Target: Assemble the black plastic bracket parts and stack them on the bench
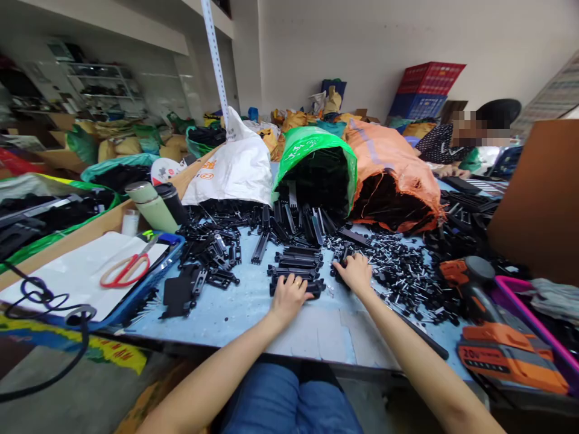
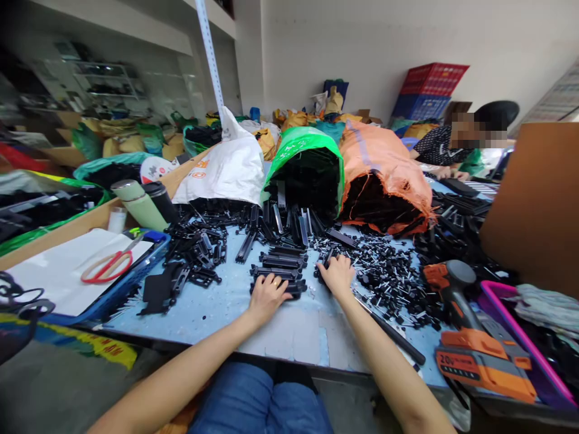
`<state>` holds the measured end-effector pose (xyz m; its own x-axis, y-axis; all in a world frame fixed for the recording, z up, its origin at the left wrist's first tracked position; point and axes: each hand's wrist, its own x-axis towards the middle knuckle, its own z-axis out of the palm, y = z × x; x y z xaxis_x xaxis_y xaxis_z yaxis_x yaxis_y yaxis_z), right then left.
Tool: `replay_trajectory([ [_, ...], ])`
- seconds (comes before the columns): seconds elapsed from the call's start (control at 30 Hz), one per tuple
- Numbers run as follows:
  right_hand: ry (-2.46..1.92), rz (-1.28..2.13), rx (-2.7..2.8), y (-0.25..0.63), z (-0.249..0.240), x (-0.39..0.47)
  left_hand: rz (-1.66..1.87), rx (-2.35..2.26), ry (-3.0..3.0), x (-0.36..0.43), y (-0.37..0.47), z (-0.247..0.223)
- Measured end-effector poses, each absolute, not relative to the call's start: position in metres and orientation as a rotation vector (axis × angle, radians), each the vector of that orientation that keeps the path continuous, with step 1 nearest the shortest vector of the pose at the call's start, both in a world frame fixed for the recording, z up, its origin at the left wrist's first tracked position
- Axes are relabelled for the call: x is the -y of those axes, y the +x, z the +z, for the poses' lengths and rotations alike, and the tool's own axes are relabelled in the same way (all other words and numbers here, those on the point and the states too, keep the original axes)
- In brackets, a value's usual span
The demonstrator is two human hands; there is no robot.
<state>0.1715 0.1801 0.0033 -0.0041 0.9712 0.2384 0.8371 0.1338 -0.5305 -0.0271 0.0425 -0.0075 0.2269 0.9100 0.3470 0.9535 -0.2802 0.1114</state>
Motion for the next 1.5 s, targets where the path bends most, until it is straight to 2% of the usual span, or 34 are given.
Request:
replay_trajectory([
  [0.1, -1.629, 0.57, 1.782, 0.173, 0.006, -0.189, -0.549, 1.912, -2.214, -0.059, -0.044, 0.003],
  [0.27, -1.437, 1.011, 1.765, 0.176, 0.01, -0.169, -0.334, 2.504, -1.53, -0.073, -0.13, 0.019],
  [0.4, -1.145, 1.581, 1.492, 0.162, 0.014, -0.134, -0.252, 2.593, -1.502, -0.089, -0.174, 0.021],
  [0.5, -0.926, 1.776, 1.286, 0.15, 0.02, -0.108, -0.223, 2.62, -1.518, -0.093, -0.173, 0.019],
  [0.67, -0.752, 1.749, 1.293, 0.147, 0.022, -0.072, -0.237, 2.604, -1.549, -0.069, -0.151, 0.022],
  [0.8, -0.816, 1.687, 1.419, 0.172, 0.008, -0.057, -0.347, 2.511, -1.758, -0.033, -0.133, 0.041],
  [0.97, -1.139, 1.24, 1.958, 0.239, 0.001, -0.058, -0.523, 2.226, -2.395, 0.006, -0.084, 0.065],
  [1.13, -1.223, 0.824, 2.334, 0.276, 0.005, -0.056, -0.499, 1.914, -2.763, 0.007, -0.022, 0.036],
  [1.27, -1.078, 0.609, 2.541, 0.257, 0.004, -0.045, -0.894, 1.987, -2.789, 0.001, -0.009, 0.005],
  [1.37, -1.029, 0.687, 2.463, 0.223, 0.0, -0.038, -1.337, 2.107, -2.704, 0.007, -0.008, -0.001],
  [1.5, -1.085, 1.295, 1.823, 0.178, -0.004, -0.032, -1.849, 2.324, -2.578, 0.016, 0.002, 0.006],
])
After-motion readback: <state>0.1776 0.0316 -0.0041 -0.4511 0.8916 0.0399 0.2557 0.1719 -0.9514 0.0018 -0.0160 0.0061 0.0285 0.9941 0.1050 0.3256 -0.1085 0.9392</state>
